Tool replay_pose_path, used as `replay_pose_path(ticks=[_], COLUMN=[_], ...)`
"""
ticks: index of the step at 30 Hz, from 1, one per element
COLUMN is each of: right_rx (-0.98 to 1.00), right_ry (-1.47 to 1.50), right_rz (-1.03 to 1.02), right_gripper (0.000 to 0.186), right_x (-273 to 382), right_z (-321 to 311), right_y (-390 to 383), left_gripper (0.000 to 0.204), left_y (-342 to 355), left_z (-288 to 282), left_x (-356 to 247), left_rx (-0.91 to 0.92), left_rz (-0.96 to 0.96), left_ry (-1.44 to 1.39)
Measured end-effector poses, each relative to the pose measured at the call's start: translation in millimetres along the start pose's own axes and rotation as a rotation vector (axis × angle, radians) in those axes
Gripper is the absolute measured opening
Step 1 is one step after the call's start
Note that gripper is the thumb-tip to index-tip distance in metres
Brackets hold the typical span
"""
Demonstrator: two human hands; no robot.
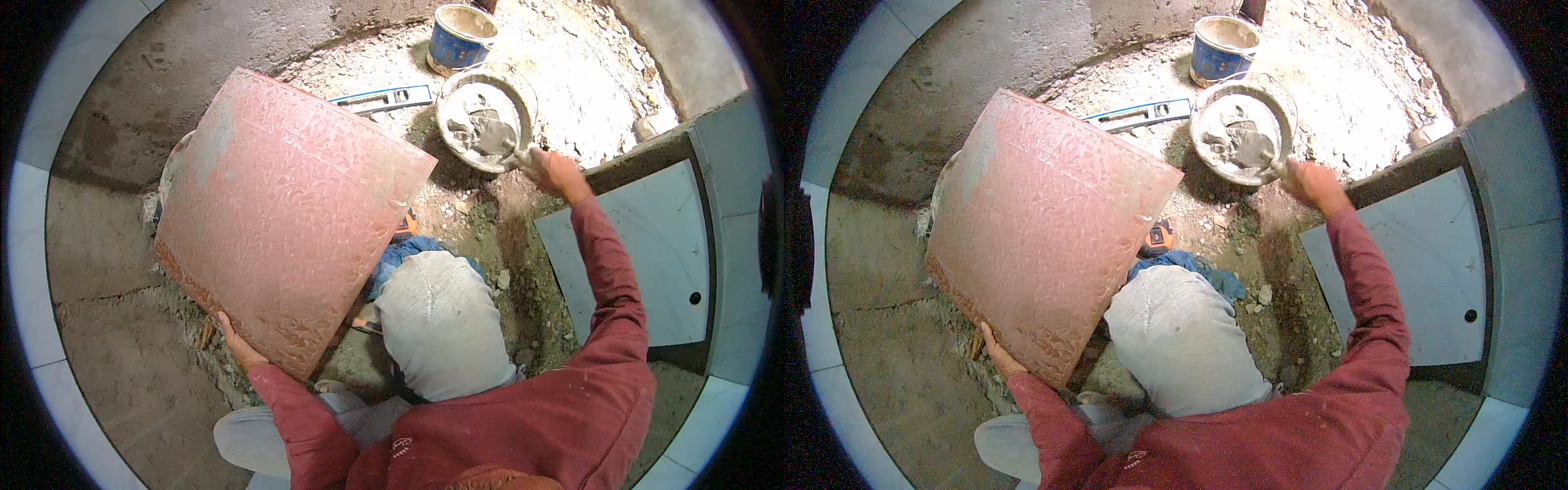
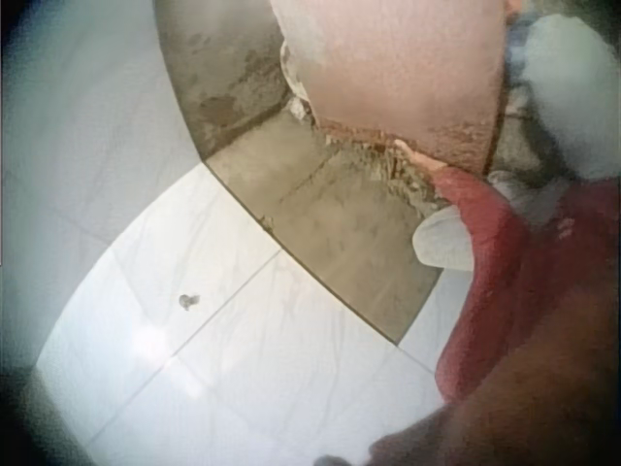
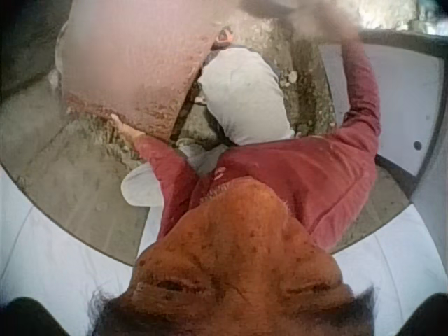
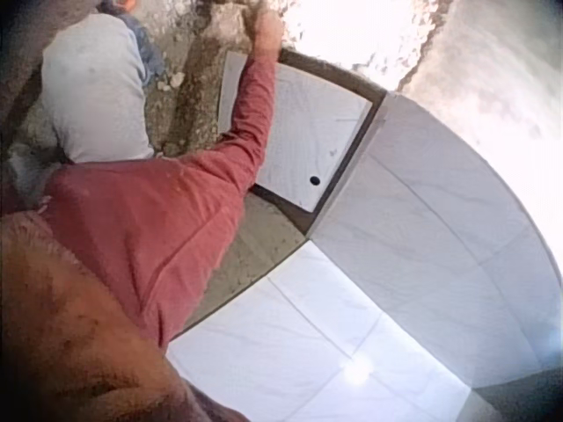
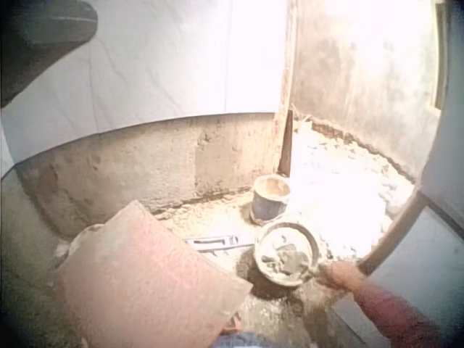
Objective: The person applies mortar to the back of a tile using a trowel.
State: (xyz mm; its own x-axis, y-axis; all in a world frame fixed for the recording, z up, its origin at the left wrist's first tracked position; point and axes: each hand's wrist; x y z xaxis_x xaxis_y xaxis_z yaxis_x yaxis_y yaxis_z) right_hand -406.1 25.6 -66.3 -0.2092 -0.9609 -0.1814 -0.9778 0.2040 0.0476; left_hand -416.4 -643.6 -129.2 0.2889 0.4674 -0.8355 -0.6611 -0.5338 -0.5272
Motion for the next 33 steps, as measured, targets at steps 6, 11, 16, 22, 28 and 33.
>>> replay_pose_path(ticks=[6, 11, 16, 22, 28, 33], right_rx=[-0.256, -0.257, -0.332, -0.312, -0.304, -0.382], right_ry=[-0.339, -0.612, -0.645, -0.598, -0.828, -0.931], right_rz=[-0.283, -0.386, -0.573, -0.585, -0.469, -0.627], right_gripper=[0.017, 0.019, 0.016, 0.017, 0.013, 0.011], right_x=[-8.2, 35.7, 17.3, -6.3, 39.4, 38.3], right_z=[-72.0, -46.5, -29.6, -113.5, -69.5, -41.5], right_y=[53.1, 76.9, 48.1, 43.7, 93.5, 75.7], left_gripper=[0.087, 0.086, 0.084, 0.083, 0.087, 0.088], left_y=[-9.0, -10.2, -6.1, -6.4, 5.4, -1.2], left_z=[9.6, 15.1, 10.0, 7.9, 3.2, 10.8], left_x=[-3.8, -2.6, -5.6, -6.9, 0.6, -2.6], left_rx=[-0.057, -0.095, -0.085, -0.055, -0.026, -0.067], left_rz=[-0.014, -0.032, 0.015, -0.035, -0.035, -0.049], left_ry=[0.035, 0.056, 0.041, -0.009, -0.017, 0.041])
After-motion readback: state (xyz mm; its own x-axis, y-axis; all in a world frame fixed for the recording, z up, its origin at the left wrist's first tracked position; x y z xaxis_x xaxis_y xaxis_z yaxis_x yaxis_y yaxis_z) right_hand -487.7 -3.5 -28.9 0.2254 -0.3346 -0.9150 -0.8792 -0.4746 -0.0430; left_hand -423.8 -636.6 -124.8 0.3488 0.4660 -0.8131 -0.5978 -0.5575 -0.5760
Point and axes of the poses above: each hand's wrist, its own y-axis towards the middle knuckle, its own z-axis out of the palm, x = y × z, and after that the axes turned 15 degrees about -x, right-handed
